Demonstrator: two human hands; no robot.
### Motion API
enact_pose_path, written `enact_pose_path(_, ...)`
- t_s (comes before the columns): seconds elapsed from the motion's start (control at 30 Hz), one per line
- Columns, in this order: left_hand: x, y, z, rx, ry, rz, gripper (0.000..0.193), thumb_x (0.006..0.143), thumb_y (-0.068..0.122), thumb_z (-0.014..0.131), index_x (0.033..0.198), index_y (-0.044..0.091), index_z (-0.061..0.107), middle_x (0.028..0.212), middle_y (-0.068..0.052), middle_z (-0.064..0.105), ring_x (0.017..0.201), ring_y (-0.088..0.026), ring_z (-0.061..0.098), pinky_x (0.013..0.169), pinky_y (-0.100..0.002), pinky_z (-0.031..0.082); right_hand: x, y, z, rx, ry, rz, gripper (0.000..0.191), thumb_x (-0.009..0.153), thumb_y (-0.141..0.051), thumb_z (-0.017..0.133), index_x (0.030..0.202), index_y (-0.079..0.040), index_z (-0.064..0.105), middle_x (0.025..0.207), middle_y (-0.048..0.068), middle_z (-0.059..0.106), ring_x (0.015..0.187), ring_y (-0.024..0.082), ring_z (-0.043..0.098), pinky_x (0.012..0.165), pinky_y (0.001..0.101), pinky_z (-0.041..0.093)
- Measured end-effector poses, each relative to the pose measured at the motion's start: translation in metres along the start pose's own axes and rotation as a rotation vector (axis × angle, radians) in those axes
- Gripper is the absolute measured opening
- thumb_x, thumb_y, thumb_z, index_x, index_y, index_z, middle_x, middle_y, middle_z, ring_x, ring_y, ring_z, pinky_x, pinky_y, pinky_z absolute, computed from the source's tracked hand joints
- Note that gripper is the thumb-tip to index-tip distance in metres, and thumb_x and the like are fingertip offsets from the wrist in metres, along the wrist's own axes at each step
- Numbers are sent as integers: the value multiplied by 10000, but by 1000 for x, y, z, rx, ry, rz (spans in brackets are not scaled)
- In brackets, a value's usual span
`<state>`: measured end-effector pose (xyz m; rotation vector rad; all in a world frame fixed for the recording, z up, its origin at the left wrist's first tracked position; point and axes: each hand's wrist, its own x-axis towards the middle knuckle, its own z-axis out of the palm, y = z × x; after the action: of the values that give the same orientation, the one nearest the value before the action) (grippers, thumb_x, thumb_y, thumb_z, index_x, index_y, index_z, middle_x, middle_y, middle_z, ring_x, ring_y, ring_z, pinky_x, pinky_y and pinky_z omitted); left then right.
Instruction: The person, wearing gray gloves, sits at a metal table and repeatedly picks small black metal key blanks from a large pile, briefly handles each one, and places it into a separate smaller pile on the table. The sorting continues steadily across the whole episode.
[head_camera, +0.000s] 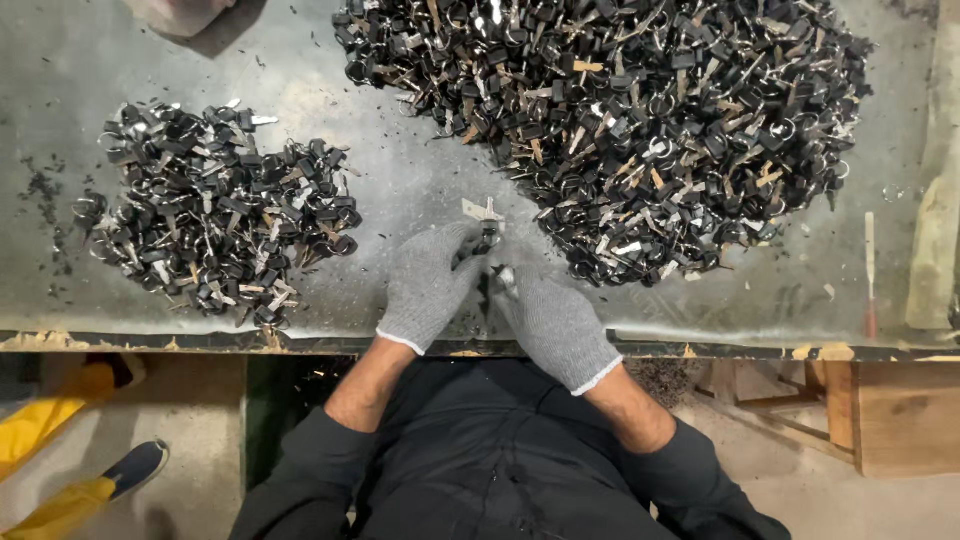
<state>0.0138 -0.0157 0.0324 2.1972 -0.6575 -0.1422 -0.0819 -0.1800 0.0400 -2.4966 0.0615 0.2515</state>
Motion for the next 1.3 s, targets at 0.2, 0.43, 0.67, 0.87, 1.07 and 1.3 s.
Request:
enact_pose_path(0.2, -6, 0, 3, 148, -16, 63, 193, 815, 132, 727, 1007, 111, 736, 983, -101, 736, 901, -326, 707, 767, -454, 551, 15, 0, -5, -24, 111, -83, 584, 942, -305, 655, 1379, 20, 446, 939, 244, 713, 653, 415, 719, 543, 501, 579)
enact_pose_path(0.43, -5, -20, 16, 249, 9, 266, 124, 855, 59, 652, 977, 40, 661, 955, -169, 676, 913, -369, 679, 782, -476, 545, 23, -14, 15, -335, 82, 131, 260, 994, -104, 548, 1203, 51, 539, 834, 231, 722, 702, 399, 745, 558, 491, 610)
enact_pose_path(0.67, -7, -24, 21, 362, -2, 377, 243, 829, 49, 627, 1069, 21, 652, 954, -181, 669, 886, -373, 672, 763, -473, 545, 27, -5, 9, -294, 25, 76, 232, 948, -83, 545, 1152, 26, 558, 827, 237, 726, 738, 421, 737, 618, 539, 585)
enact_pose_path(0.87, -11, -19, 17, 185, -7, 158, 274, 883, 137, 692, 1154, 94, 681, 961, -134, 705, 899, -333, 697, 781, -462, 549, 19, 4, -17, -46, 9, 37, 354, 922, -266, 607, 1154, -7, 543, 769, 243, 715, 717, 432, 718, 594, 542, 560)
enact_pose_path(1.07, -17, -23, 25, 237, 5, 242, 262, 862, 106, 690, 1120, 61, 685, 975, -145, 694, 905, -352, 682, 792, -472, 541, 18, -4, 4, -270, 77, 133, 260, 1001, -241, 579, 1103, -5, 542, 729, 208, 699, 660, 395, 730, 537, 492, 573)
enact_pose_path(1.3, -14, -22, 21, 266, 69, 330, 279, 830, 116, 693, 1101, 56, 665, 973, -149, 677, 894, -355, 670, 777, -475, 530, 25, -4, -4, -91, -44, 72, 335, 976, -304, 597, 1114, -4, 537, 676, 201, 697, 650, 405, 730, 561, 511, 575)
